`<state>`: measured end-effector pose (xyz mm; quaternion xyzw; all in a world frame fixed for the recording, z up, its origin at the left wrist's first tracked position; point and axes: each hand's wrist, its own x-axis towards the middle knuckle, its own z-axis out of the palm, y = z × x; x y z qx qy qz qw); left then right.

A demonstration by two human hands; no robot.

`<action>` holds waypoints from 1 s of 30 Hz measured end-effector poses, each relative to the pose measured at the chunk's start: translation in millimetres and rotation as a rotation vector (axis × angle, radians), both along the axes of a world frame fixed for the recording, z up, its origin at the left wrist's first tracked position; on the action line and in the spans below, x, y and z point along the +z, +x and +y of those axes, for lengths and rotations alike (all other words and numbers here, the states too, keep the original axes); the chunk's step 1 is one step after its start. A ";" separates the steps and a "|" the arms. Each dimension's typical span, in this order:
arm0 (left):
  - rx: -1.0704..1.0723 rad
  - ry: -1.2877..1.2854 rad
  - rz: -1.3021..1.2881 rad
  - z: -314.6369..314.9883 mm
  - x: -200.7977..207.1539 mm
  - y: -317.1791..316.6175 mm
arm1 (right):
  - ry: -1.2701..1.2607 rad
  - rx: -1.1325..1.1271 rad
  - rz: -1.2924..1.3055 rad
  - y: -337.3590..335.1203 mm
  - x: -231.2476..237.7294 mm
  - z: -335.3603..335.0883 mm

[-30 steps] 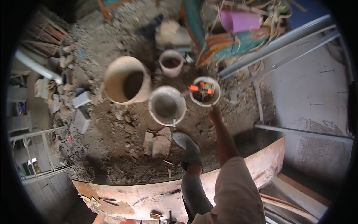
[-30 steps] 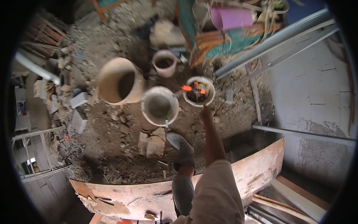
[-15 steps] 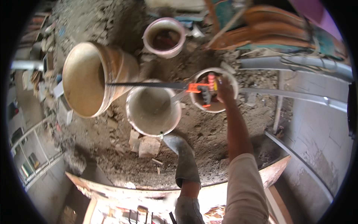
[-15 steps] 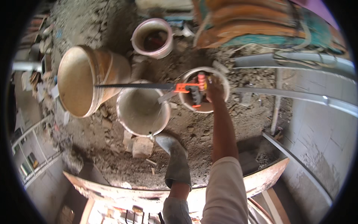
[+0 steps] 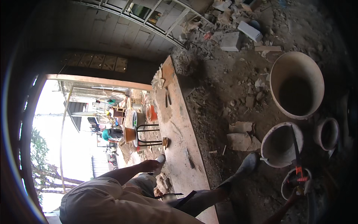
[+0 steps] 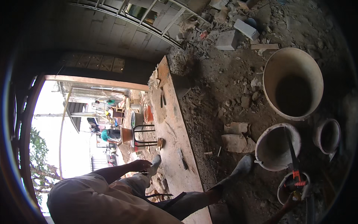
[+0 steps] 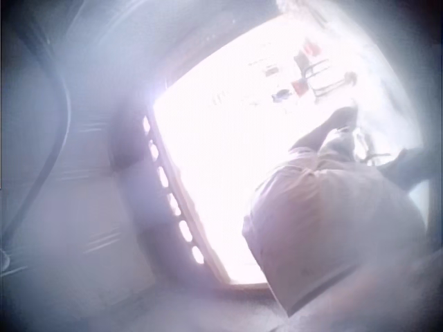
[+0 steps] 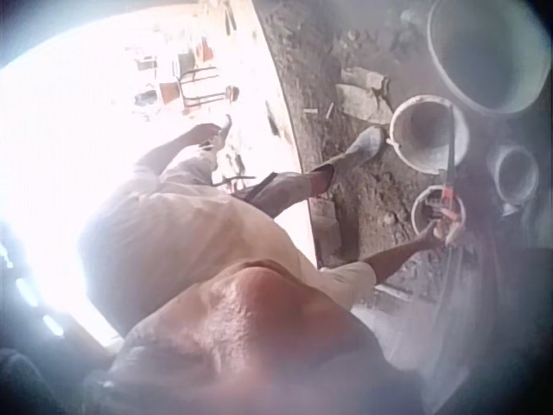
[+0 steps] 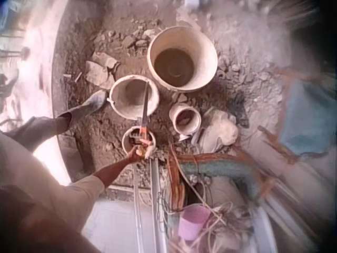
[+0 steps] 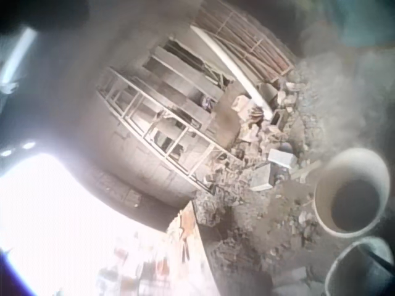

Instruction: The person positions a wooden plank against a wall opening, measures it with a tape measure, and applies a cement-like substance to the wall using a trowel. The person repeatedly measures the plank and adjusts its position while working in a construction environment.

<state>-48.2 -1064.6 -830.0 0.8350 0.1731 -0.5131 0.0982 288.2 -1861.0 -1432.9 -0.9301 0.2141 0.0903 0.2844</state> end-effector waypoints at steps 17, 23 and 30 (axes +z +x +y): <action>0.832 -0.687 -0.566 -21.7 44.0 42.1 | 0.925 0.139 0.418 -85.0 510.3 443.3; 1.624 -1.300 -0.646 119.3 55.7 -67.0 | 0.772 1.159 0.601 -257.5 668.9 786.4; 2.071 -1.245 -0.735 316.6 131.8 -242.0 | 0.438 1.934 -0.095 -401.8 787.7 1036.1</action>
